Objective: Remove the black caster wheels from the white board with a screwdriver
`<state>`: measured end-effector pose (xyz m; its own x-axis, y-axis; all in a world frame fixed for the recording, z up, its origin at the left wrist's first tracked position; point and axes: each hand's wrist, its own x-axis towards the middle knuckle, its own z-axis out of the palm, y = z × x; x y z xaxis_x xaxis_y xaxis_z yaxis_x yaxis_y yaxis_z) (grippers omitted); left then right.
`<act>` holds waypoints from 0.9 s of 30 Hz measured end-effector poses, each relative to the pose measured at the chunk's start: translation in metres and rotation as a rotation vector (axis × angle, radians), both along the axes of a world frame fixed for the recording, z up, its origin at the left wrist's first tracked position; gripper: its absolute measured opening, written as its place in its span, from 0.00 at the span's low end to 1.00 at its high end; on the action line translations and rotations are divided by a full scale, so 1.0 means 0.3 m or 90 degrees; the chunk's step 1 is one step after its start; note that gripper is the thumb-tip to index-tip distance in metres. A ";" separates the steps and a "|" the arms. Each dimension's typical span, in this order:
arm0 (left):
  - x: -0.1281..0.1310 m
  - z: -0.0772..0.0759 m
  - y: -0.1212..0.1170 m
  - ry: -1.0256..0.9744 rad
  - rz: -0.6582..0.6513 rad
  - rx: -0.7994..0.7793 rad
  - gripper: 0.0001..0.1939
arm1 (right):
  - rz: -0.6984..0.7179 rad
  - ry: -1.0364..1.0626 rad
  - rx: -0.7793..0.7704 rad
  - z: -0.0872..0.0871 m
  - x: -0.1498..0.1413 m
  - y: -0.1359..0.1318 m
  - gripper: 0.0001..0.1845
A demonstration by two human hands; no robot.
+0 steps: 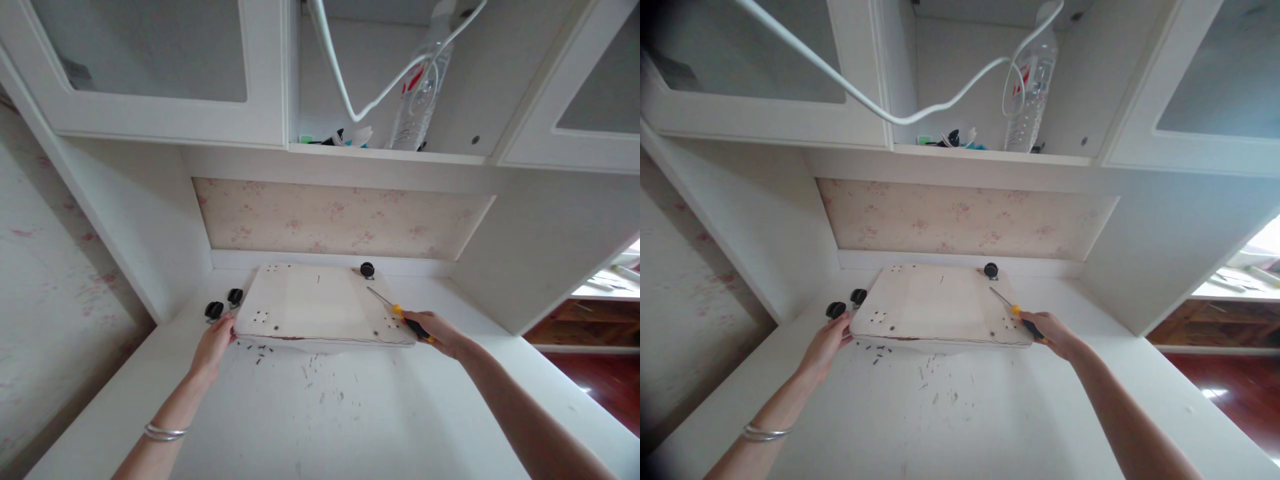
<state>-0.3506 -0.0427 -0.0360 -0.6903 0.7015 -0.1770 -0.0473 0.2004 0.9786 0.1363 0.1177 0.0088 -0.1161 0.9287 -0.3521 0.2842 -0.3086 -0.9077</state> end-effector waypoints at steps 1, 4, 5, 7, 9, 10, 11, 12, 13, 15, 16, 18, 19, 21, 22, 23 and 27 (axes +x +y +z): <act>0.004 0.003 -0.004 -0.009 -0.008 0.002 0.22 | -0.002 -0.006 -0.002 0.000 0.014 -0.013 0.21; 0.026 0.014 -0.015 -0.035 -0.029 0.010 0.23 | -0.014 -0.024 -0.008 -0.007 0.061 -0.053 0.23; 0.036 0.018 -0.018 -0.044 -0.035 0.015 0.24 | -0.017 -0.028 -0.011 -0.010 0.078 -0.067 0.23; 0.063 0.028 -0.026 -0.061 -0.047 0.026 0.26 | -0.027 -0.031 -0.015 -0.020 0.112 -0.092 0.23; 0.094 0.040 -0.037 -0.078 -0.061 0.036 0.27 | -0.044 -0.034 -0.022 -0.030 0.147 -0.115 0.23; 0.109 0.047 -0.044 -0.085 -0.069 0.040 0.28 | -0.053 -0.038 -0.026 -0.035 0.164 -0.126 0.24; 0.124 0.053 -0.051 -0.090 -0.076 0.041 0.28 | -0.060 -0.041 -0.032 -0.039 0.181 -0.136 0.24; 0.138 0.059 -0.060 -0.095 -0.085 0.042 0.27 | -0.066 -0.042 -0.036 -0.043 0.196 -0.146 0.24; 0.150 0.064 -0.069 -0.097 -0.095 0.043 0.27 | -0.069 -0.042 -0.039 -0.046 0.211 -0.155 0.25; 0.169 0.070 -0.088 -0.102 -0.104 0.040 0.24 | -0.072 -0.042 -0.038 -0.049 0.236 -0.175 0.26; 0.176 0.070 -0.099 -0.108 -0.103 0.038 0.23 | -0.074 -0.046 -0.035 -0.050 0.248 -0.184 0.26; 0.187 0.065 -0.121 -0.133 -0.100 0.039 0.22 | -0.077 -0.059 -0.027 -0.051 0.267 -0.202 0.27; 0.191 0.060 -0.133 -0.151 -0.095 0.037 0.22 | -0.082 -0.064 -0.025 -0.051 0.274 -0.211 0.27; 0.198 0.049 -0.157 -0.189 -0.082 0.038 0.20 | -0.087 -0.073 -0.024 -0.049 0.284 -0.229 0.27; 0.200 0.043 -0.170 -0.204 -0.076 0.041 0.20 | -0.079 -0.078 -0.021 -0.046 0.285 -0.238 0.28; 0.202 0.038 -0.183 -0.215 -0.069 0.044 0.19 | -0.067 -0.085 -0.016 -0.042 0.283 -0.248 0.29; 0.195 0.021 -0.229 -0.242 -0.055 0.062 0.17 | -0.034 -0.126 0.002 -0.014 0.255 -0.293 0.31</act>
<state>-0.2921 -0.1114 -0.0296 -0.5259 0.7800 -0.3391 -0.3973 0.1272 0.9088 0.2128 0.0297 0.0045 0.0047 0.9330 -0.3598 0.4402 -0.3250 -0.8370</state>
